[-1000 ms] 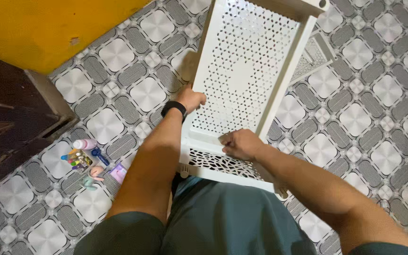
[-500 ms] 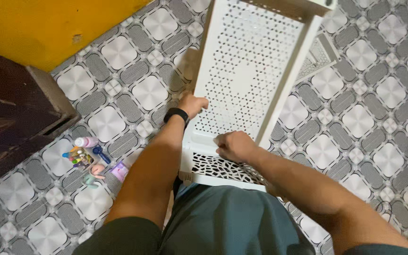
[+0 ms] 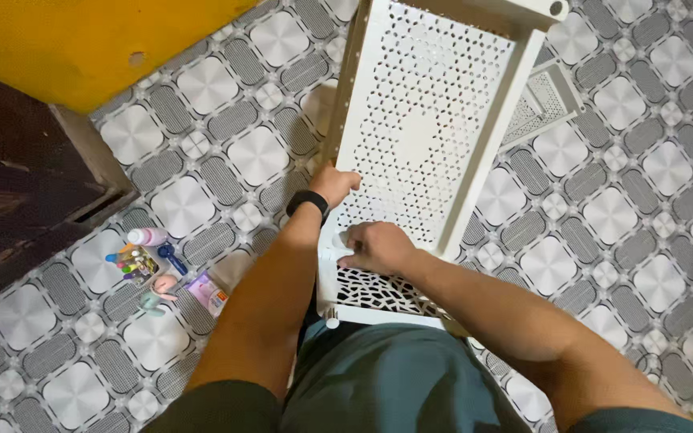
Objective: The person assembles a white plastic storage unit by hand, connecting perforated side panels to a base tray and stacking multiple units. The person repeatedly attaches and detaches panels to form a vertical stack.
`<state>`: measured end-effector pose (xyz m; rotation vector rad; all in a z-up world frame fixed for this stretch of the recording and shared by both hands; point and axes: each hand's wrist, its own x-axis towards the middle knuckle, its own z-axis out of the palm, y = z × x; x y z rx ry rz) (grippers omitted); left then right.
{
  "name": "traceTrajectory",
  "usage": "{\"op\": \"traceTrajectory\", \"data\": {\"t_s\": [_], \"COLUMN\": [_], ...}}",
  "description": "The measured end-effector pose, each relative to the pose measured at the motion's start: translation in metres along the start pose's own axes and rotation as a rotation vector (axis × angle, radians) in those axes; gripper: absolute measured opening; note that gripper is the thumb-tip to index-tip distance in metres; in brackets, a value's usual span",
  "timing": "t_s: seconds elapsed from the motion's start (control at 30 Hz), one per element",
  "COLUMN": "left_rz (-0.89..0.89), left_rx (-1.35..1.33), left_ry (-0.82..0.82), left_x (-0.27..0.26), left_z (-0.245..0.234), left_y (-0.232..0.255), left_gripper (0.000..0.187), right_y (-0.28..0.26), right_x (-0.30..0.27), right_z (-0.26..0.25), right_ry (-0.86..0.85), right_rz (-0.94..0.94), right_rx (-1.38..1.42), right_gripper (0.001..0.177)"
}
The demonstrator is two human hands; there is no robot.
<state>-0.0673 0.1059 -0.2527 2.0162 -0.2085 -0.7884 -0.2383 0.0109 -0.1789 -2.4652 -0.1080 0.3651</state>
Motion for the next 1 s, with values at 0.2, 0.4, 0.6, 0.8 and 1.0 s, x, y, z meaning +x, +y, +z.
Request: {"op": "traceTrajectory", "data": {"t_s": [0.2,0.4,0.6,0.8,1.0], "left_rz": [-0.085,-0.08,-0.068,-0.065,-0.064], "left_rx": [-0.064,-0.188,-0.135,-0.009,-0.06], "left_ry": [-0.056,-0.078,-0.079,-0.117,-0.133], "left_x": [0.002,0.015,0.025,0.01,-0.009], "left_z": [-0.006,-0.012,-0.017,-0.036,-0.046], "left_y": [-0.012,-0.036,-0.058,-0.03,-0.009], "left_gripper": [0.028,0.026,0.028,0.028,0.032], "right_y": [0.001,0.054,0.057,0.052,0.087], "right_x": [0.001,-0.02,-0.029,-0.047,-0.095], "right_z": [0.008,-0.01,-0.009,-0.084,-0.081], "right_ry": [0.034,-0.15,-0.071,-0.312,-0.115], "right_rz": [-0.051,-0.046,-0.118,0.33,0.737], "right_rx": [-0.012,0.11,0.016,-0.23,0.274], "right_gripper": [0.023,0.035,0.035,0.043,0.127]}}
